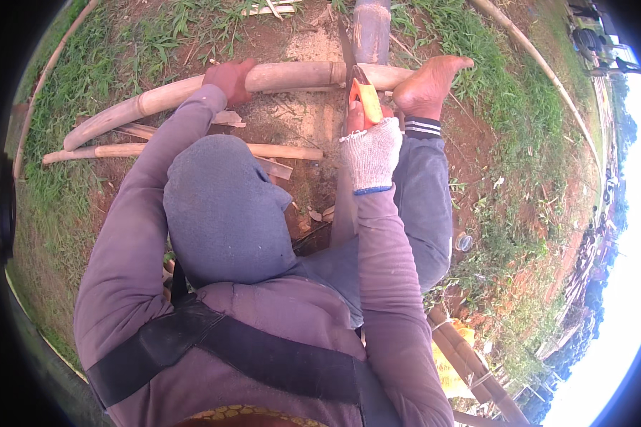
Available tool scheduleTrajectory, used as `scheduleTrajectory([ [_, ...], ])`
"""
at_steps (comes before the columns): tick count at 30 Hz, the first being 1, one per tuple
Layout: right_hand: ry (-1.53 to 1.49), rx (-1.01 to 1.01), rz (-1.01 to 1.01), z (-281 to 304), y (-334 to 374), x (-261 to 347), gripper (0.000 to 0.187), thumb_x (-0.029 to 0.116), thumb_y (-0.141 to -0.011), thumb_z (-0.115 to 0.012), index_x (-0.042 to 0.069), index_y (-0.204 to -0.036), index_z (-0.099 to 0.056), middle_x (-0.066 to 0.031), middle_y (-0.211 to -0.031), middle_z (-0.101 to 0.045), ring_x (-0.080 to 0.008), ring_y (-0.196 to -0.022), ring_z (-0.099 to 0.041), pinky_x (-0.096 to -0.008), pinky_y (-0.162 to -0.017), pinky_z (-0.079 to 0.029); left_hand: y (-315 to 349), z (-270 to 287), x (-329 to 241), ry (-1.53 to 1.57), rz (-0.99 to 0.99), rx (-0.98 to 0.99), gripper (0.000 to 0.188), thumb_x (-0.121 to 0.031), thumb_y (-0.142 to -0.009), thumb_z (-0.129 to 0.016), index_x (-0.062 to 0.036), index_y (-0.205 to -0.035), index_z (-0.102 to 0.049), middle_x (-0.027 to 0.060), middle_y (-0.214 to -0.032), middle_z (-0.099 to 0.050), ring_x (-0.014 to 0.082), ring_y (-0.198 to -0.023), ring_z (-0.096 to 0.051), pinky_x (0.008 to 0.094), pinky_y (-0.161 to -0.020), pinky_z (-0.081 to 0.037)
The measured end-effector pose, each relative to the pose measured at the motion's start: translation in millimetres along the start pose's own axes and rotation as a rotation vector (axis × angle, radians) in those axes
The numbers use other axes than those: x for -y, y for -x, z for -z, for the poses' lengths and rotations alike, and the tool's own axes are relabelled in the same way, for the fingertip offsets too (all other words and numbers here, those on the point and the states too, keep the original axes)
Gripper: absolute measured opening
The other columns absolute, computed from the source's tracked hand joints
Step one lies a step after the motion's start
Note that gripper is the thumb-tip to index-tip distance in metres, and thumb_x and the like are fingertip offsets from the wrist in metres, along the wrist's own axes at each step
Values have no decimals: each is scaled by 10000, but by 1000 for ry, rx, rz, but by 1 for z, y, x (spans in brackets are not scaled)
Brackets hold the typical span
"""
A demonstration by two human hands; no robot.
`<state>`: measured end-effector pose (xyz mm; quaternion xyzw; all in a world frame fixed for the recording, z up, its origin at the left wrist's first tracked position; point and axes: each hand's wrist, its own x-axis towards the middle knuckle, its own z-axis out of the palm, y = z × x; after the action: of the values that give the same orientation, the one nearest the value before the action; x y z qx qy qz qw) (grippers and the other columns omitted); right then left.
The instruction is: The person sits on the ground and uses a hand saw to cut long bamboo poles into shorter sections. They position each pole on a wooden support, saw through it, and then move the cut pieces aside to a nearby pile.
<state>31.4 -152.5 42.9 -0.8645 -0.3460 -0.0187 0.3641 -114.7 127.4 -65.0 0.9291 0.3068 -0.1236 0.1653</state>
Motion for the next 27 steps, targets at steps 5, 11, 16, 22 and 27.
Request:
scheduleTrajectory([
  [5,-307,79,-274,102,146,12,287,230,-1045,-726,-28,-1070,-604,-88,-810,-704,-137,-721,-698,-301,-647,-560,2,1,12,12,13,-22,614,-337,-850,-866,-190,-1382,-598,145,-1256,-740,377,-1180,-723,498,-997,-589],
  [11,-130,11,-93,43,79,-14,325,289,-1057,-724,-27,-1042,-653,-112,-770,-705,-183,-613,-663,-327,-582,-525,-6,-6,5,-15,-16,-52,637,-332,-838,-873,-182,-1392,-596,139,-1251,-742,379,-1168,-726,496,-994,-589],
  [16,-142,25,-98,7,29,8,312,272,-1064,-724,-32,-1006,-687,-119,-753,-692,-186,-696,-674,-372,-616,-529,5,-10,6,-11,-2,10,698,-377,-816,-899,-205,-1415,-585,140,-1314,-737,385,-1211,-716,522,-1019,-576],
  [22,-331,47,-288,89,178,-7,243,200,-1047,-704,-26,-1079,-620,-82,-796,-702,-152,-648,-667,-297,-601,-525,2,6,11,10,-5,-18,627,-351,-824,-889,-181,-1360,-611,144,-1287,-739,373,-1198,-719,498,-994,-589],
  [27,-177,-31,-123,26,92,-31,297,244,-1026,-766,-34,-1001,-664,-128,-781,-708,-176,-677,-682,-333,-625,-523,1,-16,-2,10,-31,-78,626,-328,-818,-883,-188,-1363,-607,133,-1279,-736,373,-1199,-716,498,-996,-584],
])
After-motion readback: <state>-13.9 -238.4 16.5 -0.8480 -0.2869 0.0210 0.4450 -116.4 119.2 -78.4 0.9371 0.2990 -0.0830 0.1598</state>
